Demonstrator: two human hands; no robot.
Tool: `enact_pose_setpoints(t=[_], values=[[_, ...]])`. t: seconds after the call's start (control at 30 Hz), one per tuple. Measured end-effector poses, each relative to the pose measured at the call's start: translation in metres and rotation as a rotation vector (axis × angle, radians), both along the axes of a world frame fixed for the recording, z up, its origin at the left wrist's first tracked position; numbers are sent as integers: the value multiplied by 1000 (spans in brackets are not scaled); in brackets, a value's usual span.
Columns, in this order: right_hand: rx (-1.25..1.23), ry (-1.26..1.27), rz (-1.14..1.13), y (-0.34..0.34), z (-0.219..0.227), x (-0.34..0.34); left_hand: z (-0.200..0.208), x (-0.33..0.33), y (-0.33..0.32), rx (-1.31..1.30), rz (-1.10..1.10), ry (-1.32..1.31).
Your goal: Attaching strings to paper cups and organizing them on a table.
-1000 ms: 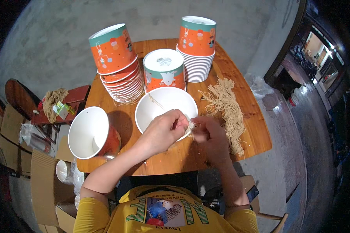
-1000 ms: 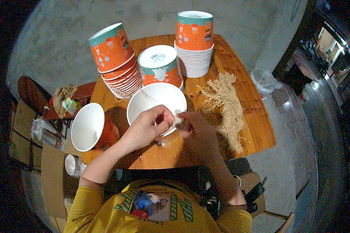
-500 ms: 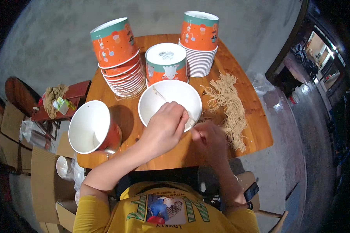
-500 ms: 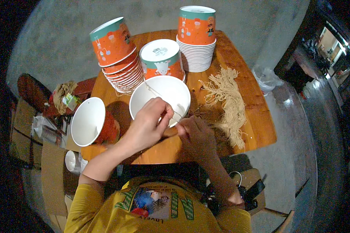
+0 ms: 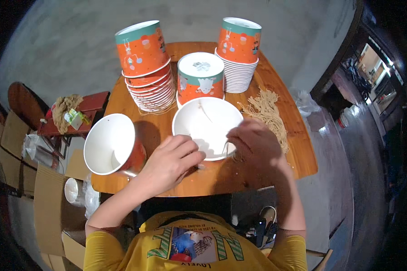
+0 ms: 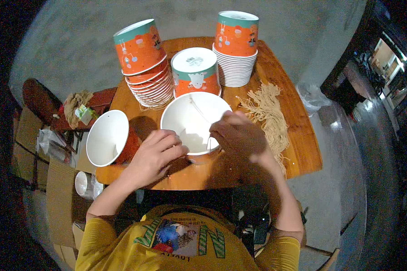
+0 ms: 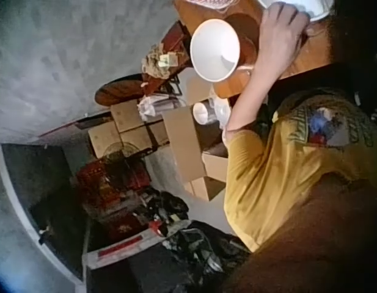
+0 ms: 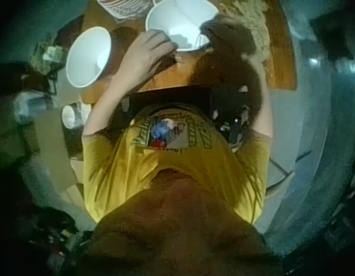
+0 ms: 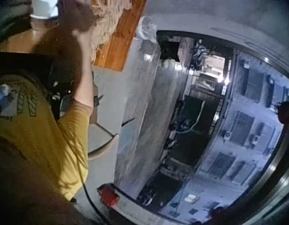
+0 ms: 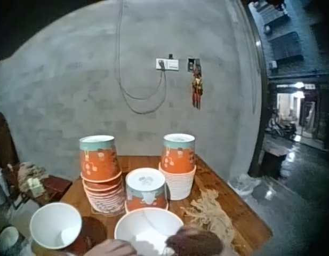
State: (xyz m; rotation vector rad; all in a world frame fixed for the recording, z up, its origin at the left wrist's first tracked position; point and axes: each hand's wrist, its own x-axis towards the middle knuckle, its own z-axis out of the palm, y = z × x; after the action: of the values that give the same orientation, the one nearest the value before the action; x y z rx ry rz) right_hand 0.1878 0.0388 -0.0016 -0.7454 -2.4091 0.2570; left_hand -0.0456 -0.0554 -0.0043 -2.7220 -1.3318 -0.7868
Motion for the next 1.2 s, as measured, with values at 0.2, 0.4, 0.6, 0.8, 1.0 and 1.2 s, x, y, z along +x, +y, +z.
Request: enact_pose_setpoints(t=[0.2, 0.4, 0.6, 0.8, 1.0, 1.2], values=[[-91, -60, 111, 9, -3, -48, -3, -28, -3, 7, 80, -39], [-199, 28, 79, 11, -20, -63, -13, 0, 12, -29, 260, -339], [-126, 44, 45, 14, -21, -69, -28, 21, 34, 44, 417, -461], [-306, 1, -30, 14, -25, -72, -26, 23, 35, -48, 407, -505], [9, 5, -101, 24, -27, -69, -15, 28, 17, -110, 384, -474], [-140, 66, -66, 25, -26, -67, -12, 24, 7, -36, 242, -350]])
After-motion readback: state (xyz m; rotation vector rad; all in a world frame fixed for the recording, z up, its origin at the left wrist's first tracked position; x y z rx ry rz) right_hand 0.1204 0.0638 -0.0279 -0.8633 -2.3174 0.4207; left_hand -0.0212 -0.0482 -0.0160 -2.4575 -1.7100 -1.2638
